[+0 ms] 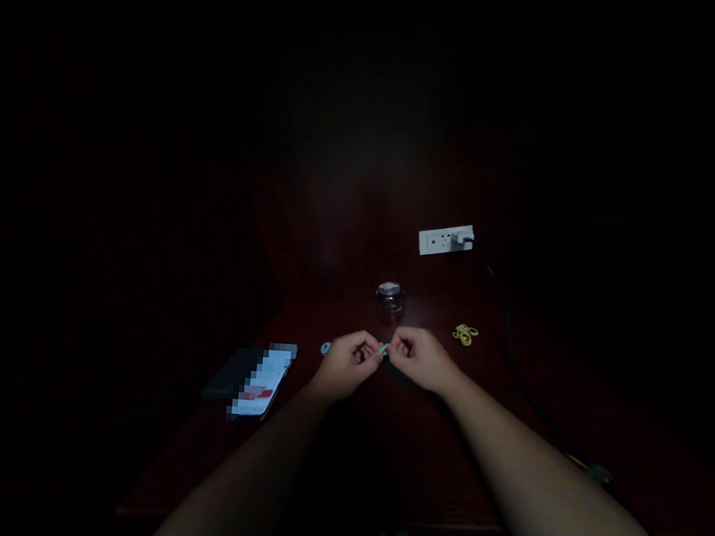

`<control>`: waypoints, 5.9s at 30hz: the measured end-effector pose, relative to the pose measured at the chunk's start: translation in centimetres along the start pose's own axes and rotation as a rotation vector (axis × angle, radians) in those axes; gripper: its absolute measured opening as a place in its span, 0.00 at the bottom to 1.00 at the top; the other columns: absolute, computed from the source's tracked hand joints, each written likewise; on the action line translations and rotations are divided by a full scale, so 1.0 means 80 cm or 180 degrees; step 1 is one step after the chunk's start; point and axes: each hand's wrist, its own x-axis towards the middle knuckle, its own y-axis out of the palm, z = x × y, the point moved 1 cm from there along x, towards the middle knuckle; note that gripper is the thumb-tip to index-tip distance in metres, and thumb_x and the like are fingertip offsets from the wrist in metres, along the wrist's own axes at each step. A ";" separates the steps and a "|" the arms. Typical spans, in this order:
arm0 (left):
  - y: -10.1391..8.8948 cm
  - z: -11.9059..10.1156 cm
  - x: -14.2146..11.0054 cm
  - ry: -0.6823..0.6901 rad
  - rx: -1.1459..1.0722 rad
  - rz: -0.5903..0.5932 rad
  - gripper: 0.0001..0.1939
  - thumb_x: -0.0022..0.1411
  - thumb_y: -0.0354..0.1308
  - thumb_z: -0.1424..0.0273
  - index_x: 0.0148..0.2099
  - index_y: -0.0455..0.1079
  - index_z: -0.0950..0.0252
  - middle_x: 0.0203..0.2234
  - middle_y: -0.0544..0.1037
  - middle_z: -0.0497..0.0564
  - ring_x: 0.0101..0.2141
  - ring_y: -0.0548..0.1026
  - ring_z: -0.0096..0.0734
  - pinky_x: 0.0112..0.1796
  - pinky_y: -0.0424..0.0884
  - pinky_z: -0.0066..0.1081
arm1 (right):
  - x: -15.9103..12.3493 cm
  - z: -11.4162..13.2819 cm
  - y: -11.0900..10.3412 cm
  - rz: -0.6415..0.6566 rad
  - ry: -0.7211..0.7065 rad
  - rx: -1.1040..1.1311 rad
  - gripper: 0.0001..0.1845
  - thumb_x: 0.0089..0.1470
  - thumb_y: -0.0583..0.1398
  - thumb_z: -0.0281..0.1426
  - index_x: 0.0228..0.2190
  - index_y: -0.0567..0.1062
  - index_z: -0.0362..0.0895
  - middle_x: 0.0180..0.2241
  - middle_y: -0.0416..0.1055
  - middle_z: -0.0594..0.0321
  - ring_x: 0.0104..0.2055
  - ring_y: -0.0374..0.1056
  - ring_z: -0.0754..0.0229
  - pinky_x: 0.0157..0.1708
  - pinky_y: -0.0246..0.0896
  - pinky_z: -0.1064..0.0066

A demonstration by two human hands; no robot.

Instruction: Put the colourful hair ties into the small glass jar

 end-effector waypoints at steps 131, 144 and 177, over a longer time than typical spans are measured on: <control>-0.002 0.016 0.005 -0.0120 -0.0262 -0.0331 0.11 0.58 0.57 0.66 0.39 0.72 0.68 0.29 0.78 0.54 0.30 0.75 0.29 0.30 0.69 0.25 | -0.003 0.008 -0.004 -0.0113 -0.0209 -0.0034 0.11 0.58 0.53 0.36 0.31 0.70 0.42 0.26 0.68 0.64 0.27 0.62 0.63 0.27 0.55 0.73; -0.003 0.011 0.004 -0.0119 -0.0070 -0.0267 0.09 0.57 0.58 0.66 0.36 0.73 0.67 0.28 0.78 0.51 0.28 0.73 0.26 0.27 0.66 0.23 | -0.003 0.007 -0.002 -0.0080 -0.0134 0.0038 0.08 0.56 0.55 0.34 0.29 0.69 0.43 0.22 0.62 0.67 0.24 0.56 0.65 0.24 0.51 0.73; 0.003 0.021 0.004 -0.0186 -0.0338 0.0195 0.09 0.58 0.56 0.67 0.35 0.72 0.68 0.30 0.80 0.54 0.31 0.78 0.30 0.34 0.72 0.28 | -0.002 -0.001 -0.003 -0.0256 -0.0075 -0.0224 0.11 0.57 0.54 0.36 0.29 0.70 0.43 0.23 0.66 0.65 0.25 0.60 0.64 0.24 0.53 0.73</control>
